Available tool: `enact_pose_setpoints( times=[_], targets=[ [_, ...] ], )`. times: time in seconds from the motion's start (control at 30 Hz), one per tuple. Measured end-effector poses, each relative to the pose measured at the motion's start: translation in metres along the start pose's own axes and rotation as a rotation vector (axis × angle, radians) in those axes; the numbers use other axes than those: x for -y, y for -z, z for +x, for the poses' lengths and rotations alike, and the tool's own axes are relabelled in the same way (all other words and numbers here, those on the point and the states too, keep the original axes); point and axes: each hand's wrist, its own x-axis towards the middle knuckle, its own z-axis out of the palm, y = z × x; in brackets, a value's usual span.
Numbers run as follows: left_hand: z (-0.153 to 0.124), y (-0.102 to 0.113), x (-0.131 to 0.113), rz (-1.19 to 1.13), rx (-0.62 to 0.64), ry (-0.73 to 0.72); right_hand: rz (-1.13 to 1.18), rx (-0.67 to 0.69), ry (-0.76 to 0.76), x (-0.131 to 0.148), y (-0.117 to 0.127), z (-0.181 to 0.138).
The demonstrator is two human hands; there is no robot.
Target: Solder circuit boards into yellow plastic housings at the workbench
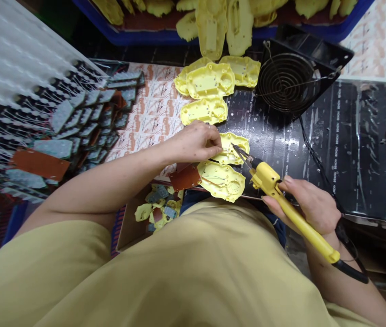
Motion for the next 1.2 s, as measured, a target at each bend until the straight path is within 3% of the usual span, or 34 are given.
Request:
enact_pose_setpoints(
  times=[0.23,0.47,0.63,0.9,1.03,1.2],
  targets=[
    [0.0,0.002,-0.003,-0.004,0.022,0.045,0.197,-0.008,0.022,-0.002,-0.006,0.002],
    [-0.001,-0.001,-0.001,-0.008,-0.005,0.043,0.151,0.071,0.045,-0.001,-0.007,0.004],
    [-0.002,-0.003,0.005,-0.04,-0.019,0.01,0.146,-0.007,-0.047,-0.004,-0.003,-0.002],
    [-0.001,-0.003,0.007,-0.071,-0.035,-0.015,0.097,0.035,-0.029,-0.003,-0.004,-0.001],
    [-0.002,-0.001,0.006,-0.072,-0.024,-0.011,0.18,0.019,-0.024,-0.005,-0.007,-0.002],
    [-0.001,-0.003,0.006,-0.055,-0.028,-0.01,0.194,0.019,0.057,-0.007,-0.012,0.005]
  ],
)
